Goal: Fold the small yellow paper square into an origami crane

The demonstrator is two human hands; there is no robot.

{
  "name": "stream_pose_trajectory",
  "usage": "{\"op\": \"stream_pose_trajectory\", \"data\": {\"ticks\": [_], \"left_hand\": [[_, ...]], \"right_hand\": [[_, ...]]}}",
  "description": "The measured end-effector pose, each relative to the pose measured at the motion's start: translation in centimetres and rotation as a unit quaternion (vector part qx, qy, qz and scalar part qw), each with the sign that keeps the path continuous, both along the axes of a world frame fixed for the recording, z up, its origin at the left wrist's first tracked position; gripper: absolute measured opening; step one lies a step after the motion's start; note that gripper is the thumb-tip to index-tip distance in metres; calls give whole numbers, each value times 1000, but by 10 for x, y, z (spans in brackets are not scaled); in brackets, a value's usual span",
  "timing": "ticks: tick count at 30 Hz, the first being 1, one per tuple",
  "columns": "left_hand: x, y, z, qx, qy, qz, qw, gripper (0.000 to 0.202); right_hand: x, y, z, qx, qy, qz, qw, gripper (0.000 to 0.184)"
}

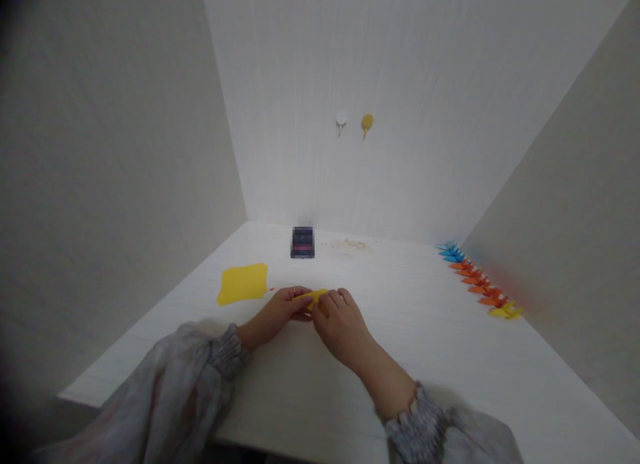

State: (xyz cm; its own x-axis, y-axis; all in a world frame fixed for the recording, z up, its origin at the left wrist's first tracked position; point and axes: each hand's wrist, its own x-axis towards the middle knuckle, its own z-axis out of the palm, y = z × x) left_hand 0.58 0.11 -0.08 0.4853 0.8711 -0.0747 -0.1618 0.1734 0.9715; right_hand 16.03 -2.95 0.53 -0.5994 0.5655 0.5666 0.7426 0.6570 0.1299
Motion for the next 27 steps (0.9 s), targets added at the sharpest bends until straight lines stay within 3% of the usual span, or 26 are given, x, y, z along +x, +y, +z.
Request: {"op": "stream_pose_trajectory", "data": {"ticks": [3, 6, 10, 14, 16, 18, 27], "left_hand": [[-1, 2, 0, -1, -24, 35, 999, 31], [0, 1, 3, 5, -36, 57, 998, 30], [1, -1, 4, 6, -51, 59, 997, 30], [1, -1, 4, 3, -50, 56, 997, 32], [1, -1, 4, 4, -43, 47, 998, 33], [1, -1, 5, 12, -31, 32, 999, 31], [1, 2, 1, 17, 30, 46, 998, 23]], "right_hand": [[3, 1, -2, -29, 152, 14, 988, 16], [6, 6, -6, -84, 327, -32, 941, 16], [5, 13, -11, -228, 507, -107, 824, 30], [2, 14, -8, -349, 630, -46, 692, 38], [1, 13, -4, -393, 652, -17, 649, 34], [2, 11, -2, -414, 652, -15, 635, 28], [6, 9, -6, -474, 606, -27, 638, 20]]}}
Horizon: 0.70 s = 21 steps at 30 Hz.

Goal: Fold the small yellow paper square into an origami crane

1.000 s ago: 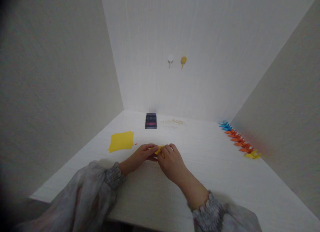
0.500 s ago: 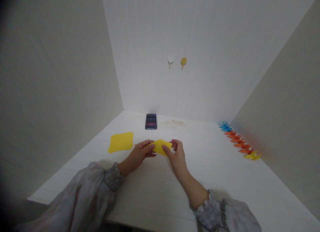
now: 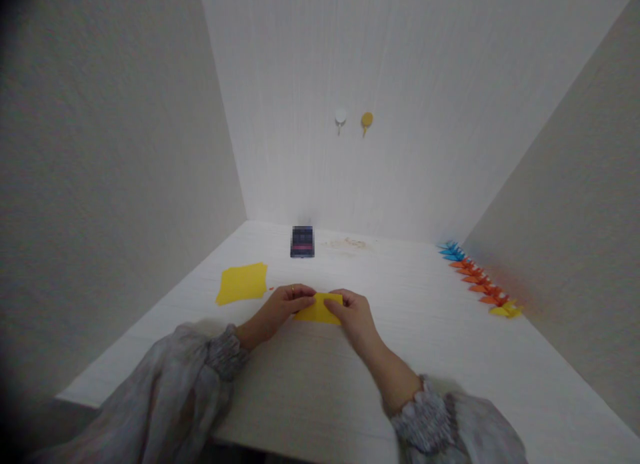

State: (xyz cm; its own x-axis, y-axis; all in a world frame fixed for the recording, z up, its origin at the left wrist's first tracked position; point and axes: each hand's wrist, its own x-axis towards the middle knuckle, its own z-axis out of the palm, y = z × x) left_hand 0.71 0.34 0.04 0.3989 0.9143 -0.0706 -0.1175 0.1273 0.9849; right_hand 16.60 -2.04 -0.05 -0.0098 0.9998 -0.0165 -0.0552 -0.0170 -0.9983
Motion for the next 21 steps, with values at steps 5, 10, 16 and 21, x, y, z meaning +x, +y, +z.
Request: {"op": "stream_pose_trajectory", "data": {"ticks": [5, 10, 16, 21], "left_hand": [[-1, 2, -3, 24, 79, 17, 996, 23], [-1, 2, -3, 13, 97, 28, 995, 19], [-2, 0, 2, 12, 97, 14, 995, 20], [-2, -3, 6, 4, 74, 2, 997, 19]], "right_hand": [[0, 1, -2, 54, -106, 12, 993, 19], [1, -2, 0, 219, -273, -2, 937, 15], [1, -7, 1, 328, -394, 30, 858, 24], [7, -6, -2, 373, -463, 40, 803, 27]]}}
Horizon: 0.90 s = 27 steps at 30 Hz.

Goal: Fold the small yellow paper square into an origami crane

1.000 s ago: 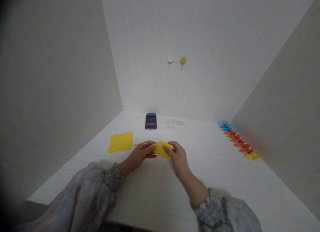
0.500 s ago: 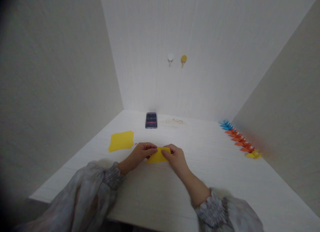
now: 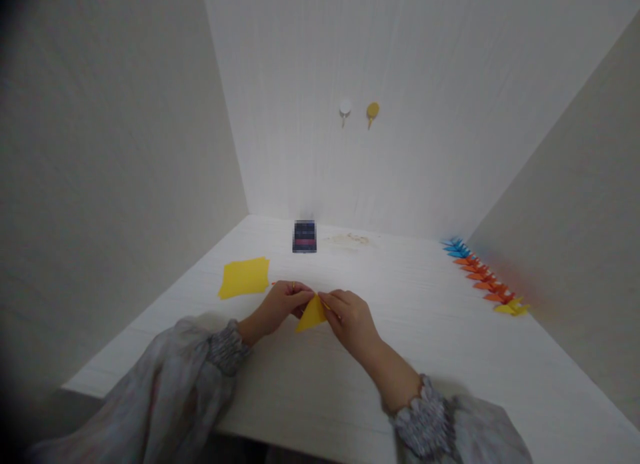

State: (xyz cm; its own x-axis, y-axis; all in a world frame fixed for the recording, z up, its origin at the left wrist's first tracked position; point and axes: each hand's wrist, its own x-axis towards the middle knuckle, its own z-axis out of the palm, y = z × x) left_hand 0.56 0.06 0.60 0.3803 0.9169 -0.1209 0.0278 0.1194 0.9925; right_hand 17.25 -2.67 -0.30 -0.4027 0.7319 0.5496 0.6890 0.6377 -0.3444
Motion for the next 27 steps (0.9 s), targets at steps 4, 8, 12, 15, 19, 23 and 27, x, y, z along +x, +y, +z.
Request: {"op": "stream_pose_trajectory", "data": {"ticks": [4, 8, 12, 15, 19, 23, 27], "left_hand": [[0, -1, 1, -14, -15, 3, 1000, 18], [0, 0, 0, -22, -22, 14, 999, 17], [0, 1, -1, -33, -36, 20, 999, 17], [0, 0, 0, -37, -60, 20, 997, 16], [-1, -1, 1, -41, -83, 12, 996, 15], [-2, 0, 1, -44, -89, 0, 995, 16], [-3, 1, 2, -47, -88, -13, 995, 16]], "right_hand": [[5, 1, -2, 32, -28, 24, 999, 30], [7, 1, -2, 66, -38, 48, 996, 32], [7, 1, -1, 79, -14, 82, 993, 31], [7, 0, 1, 80, 24, 107, 991, 31], [9, -1, 2, 64, 46, 123, 989, 30], [10, 0, 1, 35, 66, 132, 988, 31], [10, 1, 1, 14, 92, 139, 986, 32]]}}
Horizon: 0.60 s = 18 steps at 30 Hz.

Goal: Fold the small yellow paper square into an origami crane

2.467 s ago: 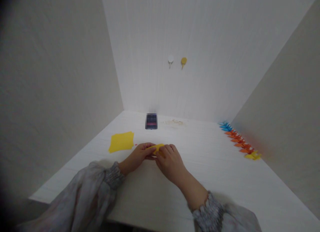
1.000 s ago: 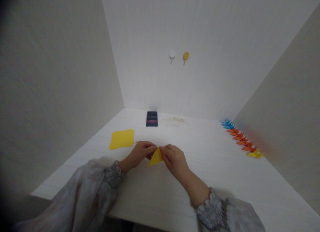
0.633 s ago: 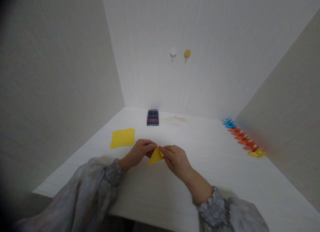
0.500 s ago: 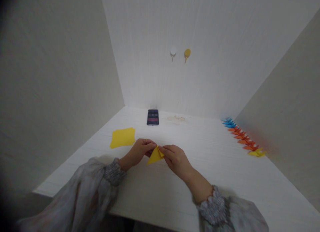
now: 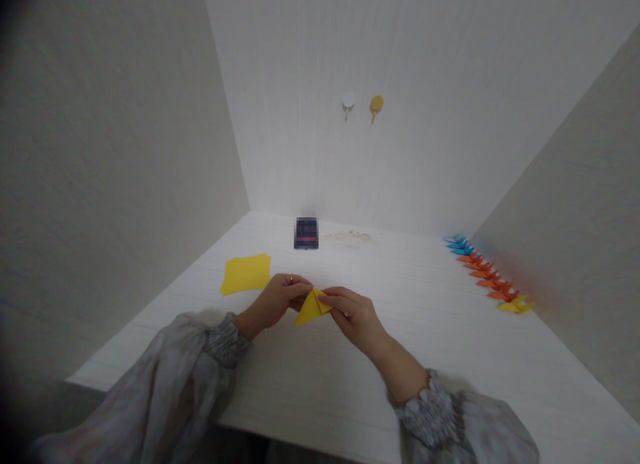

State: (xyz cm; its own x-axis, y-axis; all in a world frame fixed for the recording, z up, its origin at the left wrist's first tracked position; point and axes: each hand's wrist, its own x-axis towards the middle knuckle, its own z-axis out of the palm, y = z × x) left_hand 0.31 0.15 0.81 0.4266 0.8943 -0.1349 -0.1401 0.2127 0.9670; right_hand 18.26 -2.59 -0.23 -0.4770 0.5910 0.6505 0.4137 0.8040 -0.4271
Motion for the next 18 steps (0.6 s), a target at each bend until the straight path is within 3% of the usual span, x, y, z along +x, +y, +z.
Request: {"op": "stream_pose_trajectory", "data": {"ticks": [18], "left_hand": [[-3, 2, -2, 3, -5, -5, 1000, 16]], "right_hand": [[-1, -1, 3, -36, 2, 33, 999, 38]]}}
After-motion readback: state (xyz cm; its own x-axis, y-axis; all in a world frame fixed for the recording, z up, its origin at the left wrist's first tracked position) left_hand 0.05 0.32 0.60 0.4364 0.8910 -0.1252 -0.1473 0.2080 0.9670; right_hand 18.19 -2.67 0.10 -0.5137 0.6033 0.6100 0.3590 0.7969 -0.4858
